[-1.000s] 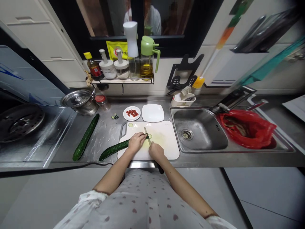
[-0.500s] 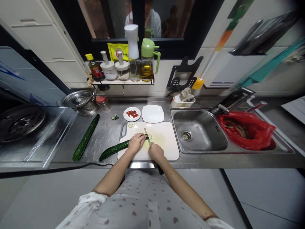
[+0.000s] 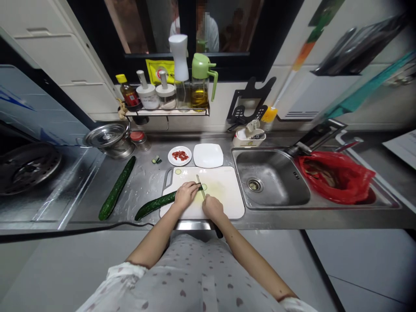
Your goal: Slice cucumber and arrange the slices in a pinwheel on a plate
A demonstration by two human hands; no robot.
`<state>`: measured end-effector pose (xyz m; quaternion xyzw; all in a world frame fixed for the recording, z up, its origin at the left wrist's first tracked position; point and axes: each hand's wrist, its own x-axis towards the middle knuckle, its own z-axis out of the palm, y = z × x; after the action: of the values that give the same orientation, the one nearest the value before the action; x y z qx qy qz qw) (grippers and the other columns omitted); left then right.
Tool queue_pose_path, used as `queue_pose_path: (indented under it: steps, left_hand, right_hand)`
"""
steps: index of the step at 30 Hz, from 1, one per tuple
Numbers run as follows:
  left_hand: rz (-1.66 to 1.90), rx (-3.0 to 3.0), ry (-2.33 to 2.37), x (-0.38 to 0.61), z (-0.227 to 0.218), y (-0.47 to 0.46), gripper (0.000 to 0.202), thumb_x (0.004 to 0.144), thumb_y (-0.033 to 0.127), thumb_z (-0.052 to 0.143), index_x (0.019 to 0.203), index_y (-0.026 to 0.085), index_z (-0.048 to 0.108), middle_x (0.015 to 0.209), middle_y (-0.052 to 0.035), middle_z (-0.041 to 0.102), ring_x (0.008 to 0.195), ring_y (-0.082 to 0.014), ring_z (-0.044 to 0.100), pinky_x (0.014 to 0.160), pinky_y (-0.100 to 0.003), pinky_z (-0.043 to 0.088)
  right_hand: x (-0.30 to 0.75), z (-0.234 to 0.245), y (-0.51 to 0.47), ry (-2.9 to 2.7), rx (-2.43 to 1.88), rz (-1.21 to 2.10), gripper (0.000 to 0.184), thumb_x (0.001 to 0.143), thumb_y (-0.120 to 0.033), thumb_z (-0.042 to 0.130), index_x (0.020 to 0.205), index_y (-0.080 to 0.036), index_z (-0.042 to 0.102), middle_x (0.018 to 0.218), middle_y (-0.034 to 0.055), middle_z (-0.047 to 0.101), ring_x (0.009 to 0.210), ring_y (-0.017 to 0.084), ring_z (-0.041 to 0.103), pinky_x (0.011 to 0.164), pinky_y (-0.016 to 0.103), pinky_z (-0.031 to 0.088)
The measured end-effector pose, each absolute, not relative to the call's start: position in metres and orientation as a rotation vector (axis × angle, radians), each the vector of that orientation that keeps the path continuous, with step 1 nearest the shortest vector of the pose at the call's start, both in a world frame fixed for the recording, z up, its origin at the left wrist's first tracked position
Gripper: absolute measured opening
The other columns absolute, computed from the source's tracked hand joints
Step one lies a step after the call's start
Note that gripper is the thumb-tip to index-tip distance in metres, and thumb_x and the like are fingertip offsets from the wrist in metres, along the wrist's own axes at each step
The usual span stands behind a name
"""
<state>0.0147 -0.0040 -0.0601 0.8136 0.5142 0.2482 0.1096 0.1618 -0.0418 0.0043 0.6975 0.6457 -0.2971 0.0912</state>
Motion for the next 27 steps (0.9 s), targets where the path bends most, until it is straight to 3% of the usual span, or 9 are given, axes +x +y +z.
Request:
queue_pose_path:
  steps: [27]
  left_hand:
    - [0.739,2.381,1.516,0.0146,-0.0603,-0.0042,0.025,0.092,0.029,0.051,0.109,0.027,0.069,0.108,-0.0042,0.065,0.098,-0.0160,0.057,0.087,-0.030,0.049]
  right_hand:
    - [0.1607,0.0050,-0.0409,1.920,2.070,-0.870,0.032,0.090,-0.017,0.035,0.114,-0.012,0.056,0.106,0.0173,0.066,0.104,0.026,0.063,0.079,0.033,0.045]
